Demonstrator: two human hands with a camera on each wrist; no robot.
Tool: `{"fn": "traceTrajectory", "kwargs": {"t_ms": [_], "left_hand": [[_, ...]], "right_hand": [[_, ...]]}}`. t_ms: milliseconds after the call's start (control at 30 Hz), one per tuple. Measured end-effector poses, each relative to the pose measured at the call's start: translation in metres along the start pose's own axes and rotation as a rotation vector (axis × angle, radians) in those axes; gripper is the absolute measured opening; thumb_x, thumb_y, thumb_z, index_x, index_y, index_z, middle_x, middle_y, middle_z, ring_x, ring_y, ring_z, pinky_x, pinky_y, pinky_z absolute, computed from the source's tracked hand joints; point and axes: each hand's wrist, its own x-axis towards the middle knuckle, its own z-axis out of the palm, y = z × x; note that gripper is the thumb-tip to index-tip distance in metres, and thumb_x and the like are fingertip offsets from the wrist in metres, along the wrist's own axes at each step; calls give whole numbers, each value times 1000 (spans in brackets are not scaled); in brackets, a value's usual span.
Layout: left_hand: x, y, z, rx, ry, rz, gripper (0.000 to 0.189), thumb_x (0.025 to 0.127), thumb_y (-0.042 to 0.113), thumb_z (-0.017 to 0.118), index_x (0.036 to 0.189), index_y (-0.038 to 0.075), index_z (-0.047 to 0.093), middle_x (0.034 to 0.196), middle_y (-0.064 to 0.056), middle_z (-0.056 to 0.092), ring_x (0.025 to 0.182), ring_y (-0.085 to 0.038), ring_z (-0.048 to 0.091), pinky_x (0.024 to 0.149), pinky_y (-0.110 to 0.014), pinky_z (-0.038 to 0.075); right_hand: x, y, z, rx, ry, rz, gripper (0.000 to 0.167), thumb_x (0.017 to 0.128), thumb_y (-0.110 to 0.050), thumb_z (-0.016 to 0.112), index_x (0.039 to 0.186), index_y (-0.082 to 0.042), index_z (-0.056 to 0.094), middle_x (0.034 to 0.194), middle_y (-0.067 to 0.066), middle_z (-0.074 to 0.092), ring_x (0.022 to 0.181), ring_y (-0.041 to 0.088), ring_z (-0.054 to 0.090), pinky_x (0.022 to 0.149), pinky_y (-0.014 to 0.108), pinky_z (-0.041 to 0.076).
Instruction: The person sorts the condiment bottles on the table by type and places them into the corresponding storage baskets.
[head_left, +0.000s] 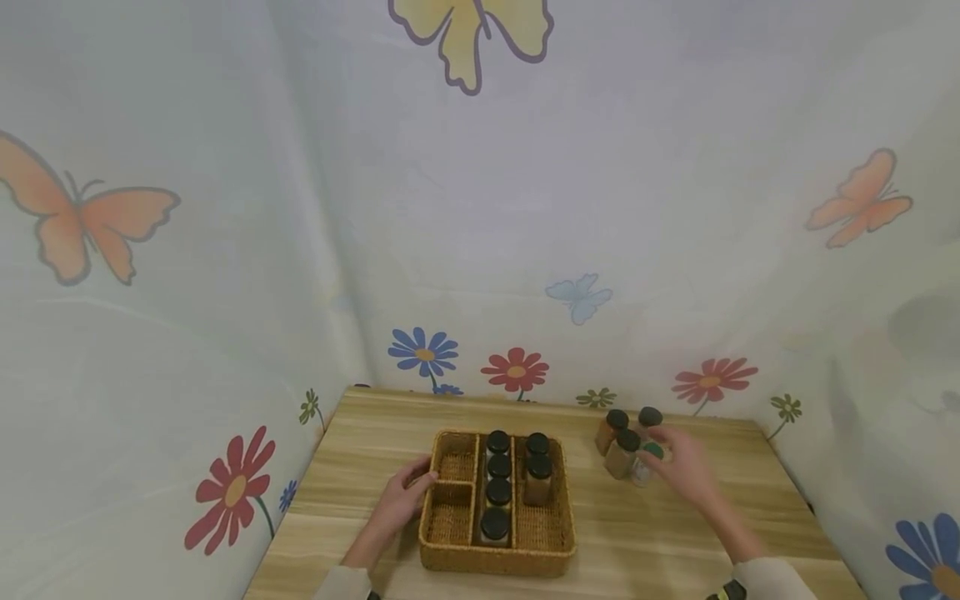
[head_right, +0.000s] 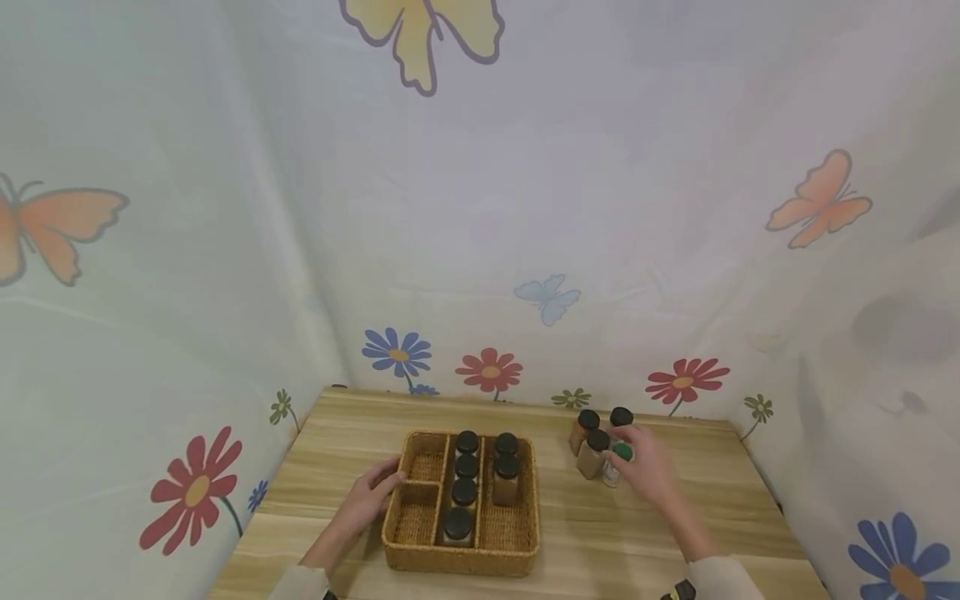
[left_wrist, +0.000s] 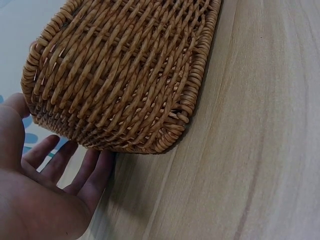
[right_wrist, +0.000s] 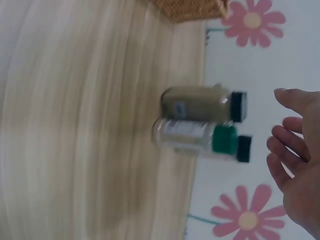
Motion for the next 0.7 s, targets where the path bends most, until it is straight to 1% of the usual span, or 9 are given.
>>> {"fn": "traceTrajectory", "kwargs": {"t_ms": [100, 200, 333, 433, 500, 600, 700], "left_hand": [[-1, 1, 0, 8, -9, 4, 58, 109, 29, 63, 157, 1, 47, 156, -28, 48, 135, -43, 56, 98, -49, 60], [-2, 3, -1, 22, -17, 6, 58, 109, 30, 62, 158, 2, 46, 156, -27, 48, 136, -44, 55, 99, -49, 60], [-4, 5, -1, -2, -36, -2, 59, 109, 30, 62, 159, 3, 45, 158, -27, 47, 137, -45, 54, 99, -50, 60], [-4, 6, -1, -19, -47, -9, 60, 109, 31, 62, 159, 2, 44, 159, -28, 45, 137, -45, 54, 99, -51, 60], [-5, 7, -2, -13, -45, -12, 61, 109, 33, 63, 159, 2, 44, 159, -28, 45, 138, -45, 54, 100, -51, 60], [-7, 8, -2, -9, -37, -12, 62, 109, 33, 63, 159, 2, 44, 159, -28, 45, 137, -45, 54, 99, -52, 59], [-7, 10, -1, -15, -36, -10, 61, 109, 32, 63, 159, 3, 44, 158, -28, 46, 137, -45, 55, 100, -53, 59]], "right_hand": [[-2, 17, -1, -53, -13, 32, 49, 90, -11, 84, 129, 11, 65, 124, 33, 68, 114, 52, 64, 96, 69, 53], [-3, 28, 2, -75, -29, 45, 52, 89, -13, 84, 131, 11, 65, 125, 33, 67, 113, 52, 65, 95, 69, 53], [-6, 37, 10, -61, -36, 68, 48, 88, -13, 84, 127, 10, 67, 118, 30, 69, 105, 48, 67, 88, 66, 56], [-6, 41, 17, -45, -36, 99, 45, 89, -10, 84, 125, 11, 67, 115, 28, 69, 102, 46, 67, 86, 64, 57], [-6, 44, 20, -41, -32, 108, 45, 88, -8, 83, 124, 12, 66, 112, 27, 69, 100, 45, 67, 85, 63, 58], [-5, 49, 25, -33, -16, 94, 42, 86, -3, 83, 121, 12, 66, 106, 24, 71, 95, 42, 68, 83, 61, 59], [-6, 52, 27, -40, 11, 79, 37, 83, 0, 84, 116, 9, 68, 100, 19, 73, 89, 37, 70, 80, 58, 60]]}}
